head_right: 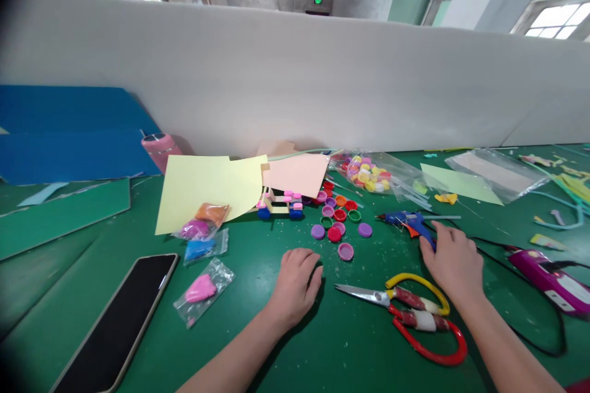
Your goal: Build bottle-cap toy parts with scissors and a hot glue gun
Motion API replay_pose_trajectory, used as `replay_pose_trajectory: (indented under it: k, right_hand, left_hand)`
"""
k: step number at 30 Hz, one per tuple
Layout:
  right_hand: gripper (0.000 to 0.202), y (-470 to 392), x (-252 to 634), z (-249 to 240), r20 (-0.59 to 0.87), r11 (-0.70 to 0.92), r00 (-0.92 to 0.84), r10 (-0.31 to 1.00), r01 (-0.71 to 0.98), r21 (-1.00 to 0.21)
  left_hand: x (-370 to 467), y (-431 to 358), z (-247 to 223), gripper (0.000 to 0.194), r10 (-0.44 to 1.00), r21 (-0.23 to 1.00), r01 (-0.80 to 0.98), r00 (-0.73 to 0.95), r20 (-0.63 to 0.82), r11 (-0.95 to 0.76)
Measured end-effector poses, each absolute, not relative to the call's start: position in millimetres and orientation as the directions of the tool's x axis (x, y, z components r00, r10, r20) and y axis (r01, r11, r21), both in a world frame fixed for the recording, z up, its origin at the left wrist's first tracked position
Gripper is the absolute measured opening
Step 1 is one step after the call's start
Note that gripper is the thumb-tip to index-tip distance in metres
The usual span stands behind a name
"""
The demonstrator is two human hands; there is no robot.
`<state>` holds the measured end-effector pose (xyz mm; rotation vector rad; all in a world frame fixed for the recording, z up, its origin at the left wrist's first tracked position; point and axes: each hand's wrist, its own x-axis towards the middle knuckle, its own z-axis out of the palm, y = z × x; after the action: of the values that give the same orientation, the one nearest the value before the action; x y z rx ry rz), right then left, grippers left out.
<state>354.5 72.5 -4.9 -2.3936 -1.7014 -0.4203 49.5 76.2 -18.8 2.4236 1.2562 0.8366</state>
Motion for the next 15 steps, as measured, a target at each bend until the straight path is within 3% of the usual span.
replay_pose_trajectory:
  k: [4, 6, 10, 15]
  right_hand:
    - [0.04, 79, 309, 1, 0.244, -0.043, 0.062, 0.968, 0.996, -0.083]
    - [0.049, 84, 288, -5, 0.197, 0.046, -0.02, 0.98, 0.99, -0.132]
    - [0.062, 91, 267, -16, 0.178, 0.077, -0.041, 0.983, 0.977, -0.198]
    - [0.048, 99, 264, -15, 0.196, 0.096, -0.042, 0.98, 0.956, -0.276]
  left_hand:
    - [50, 76, -18, 0.023, 0.807, 0.479, 0.649, 0.476, 0.349, -0.591]
    - [50, 76, -17, 0.024, 0.808, 0.472, 0.656, 0.48, 0.342, -0.589]
    - [49, 76, -17, 0.024, 0.808, 0.461, 0.664, 0.489, 0.328, -0.589]
    - [50, 76, -16, 0.022, 0.805, 0.451, 0.667, 0.501, 0.316, -0.592]
